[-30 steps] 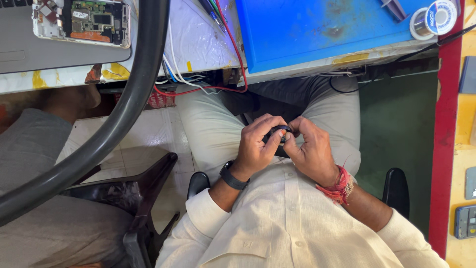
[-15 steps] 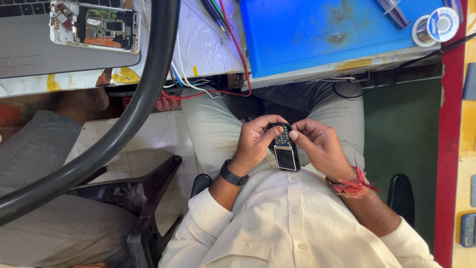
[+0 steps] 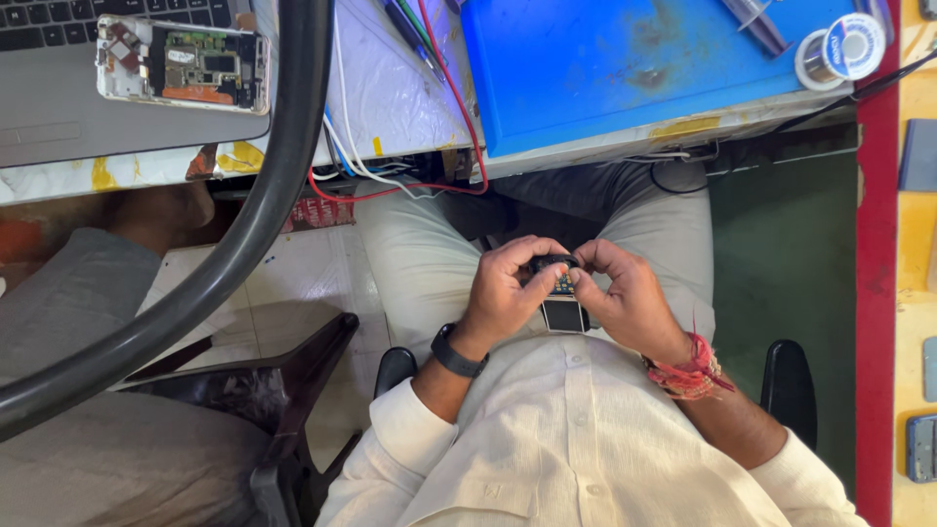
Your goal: The person holds a small electronic device with a circuit board and screen, manipulating wires and components with both hands. They appear to be connecting or adjusting internal parts of the device while seated at a workbench.
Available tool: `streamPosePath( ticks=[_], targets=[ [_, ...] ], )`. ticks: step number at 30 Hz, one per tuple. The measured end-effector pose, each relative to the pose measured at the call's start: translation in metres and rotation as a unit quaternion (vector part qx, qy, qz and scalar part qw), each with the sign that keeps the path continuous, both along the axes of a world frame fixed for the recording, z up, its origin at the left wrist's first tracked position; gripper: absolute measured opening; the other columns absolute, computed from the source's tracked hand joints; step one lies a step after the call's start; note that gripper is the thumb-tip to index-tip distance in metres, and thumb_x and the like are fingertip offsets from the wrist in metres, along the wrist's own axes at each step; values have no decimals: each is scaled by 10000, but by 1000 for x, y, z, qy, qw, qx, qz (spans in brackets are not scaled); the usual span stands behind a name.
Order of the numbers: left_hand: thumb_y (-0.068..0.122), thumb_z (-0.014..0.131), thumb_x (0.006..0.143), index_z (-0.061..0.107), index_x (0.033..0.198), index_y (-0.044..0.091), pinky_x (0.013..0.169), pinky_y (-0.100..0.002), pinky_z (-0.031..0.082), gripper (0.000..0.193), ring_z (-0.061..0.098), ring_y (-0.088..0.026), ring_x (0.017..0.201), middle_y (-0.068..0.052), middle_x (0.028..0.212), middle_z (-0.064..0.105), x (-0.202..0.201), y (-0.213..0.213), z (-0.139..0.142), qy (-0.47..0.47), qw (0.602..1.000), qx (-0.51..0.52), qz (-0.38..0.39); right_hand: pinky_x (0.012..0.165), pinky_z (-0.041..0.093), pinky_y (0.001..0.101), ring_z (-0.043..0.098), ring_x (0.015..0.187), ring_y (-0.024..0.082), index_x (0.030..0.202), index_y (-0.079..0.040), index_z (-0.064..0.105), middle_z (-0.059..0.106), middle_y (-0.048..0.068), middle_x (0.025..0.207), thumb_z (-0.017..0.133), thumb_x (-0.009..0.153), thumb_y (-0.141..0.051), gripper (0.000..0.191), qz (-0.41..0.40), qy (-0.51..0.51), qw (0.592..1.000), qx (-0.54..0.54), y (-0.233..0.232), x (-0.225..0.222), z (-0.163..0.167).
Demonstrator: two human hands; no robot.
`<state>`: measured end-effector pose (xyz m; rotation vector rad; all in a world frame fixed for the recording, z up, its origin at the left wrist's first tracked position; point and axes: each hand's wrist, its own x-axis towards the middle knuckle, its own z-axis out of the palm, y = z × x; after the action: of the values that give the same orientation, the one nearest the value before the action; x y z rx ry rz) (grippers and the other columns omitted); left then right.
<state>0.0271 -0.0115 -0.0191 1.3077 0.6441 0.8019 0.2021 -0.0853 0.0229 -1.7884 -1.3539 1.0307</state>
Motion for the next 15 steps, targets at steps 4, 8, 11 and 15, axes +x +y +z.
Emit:
streamPosePath(
  ticks=[4,8,11,15],
  targets=[
    [17,685,969,694,1053,-14,729,-271,560,89,682,-133,843,-62,946,687,1,0,11,-20,1000,7,0,706,531,318,667,768,207,984,5,624,677,112,849,682,898,-96,145,24,-55,996,64,-1,-6,5],
    [8,663,965,666,1026,-7,712,-345,529,63,686,-248,809,-96,900,677,1,-3,17,35,988,138,59,748,529,360,672,820,278,992,6,615,672,128,893,666,874,-55,142,21,-86,991,105,-2,-16,2],
    [6,639,973,650,1017,6,711,-385,524,45,681,-286,807,-95,907,678,4,-1,24,47,972,211,92,786,510,388,648,860,316,1000,0,614,674,129,927,660,851,-29,158,31,-120,981,148,0,-16,2],
    [7,626,990,632,1050,12,745,-401,530,61,688,-290,851,-85,940,692,0,-1,29,43,954,276,109,824,497,406,636,885,330,1016,-4,617,677,134,968,669,823,-23,200,46,-142,968,203,0,-16,2]
  ],
)
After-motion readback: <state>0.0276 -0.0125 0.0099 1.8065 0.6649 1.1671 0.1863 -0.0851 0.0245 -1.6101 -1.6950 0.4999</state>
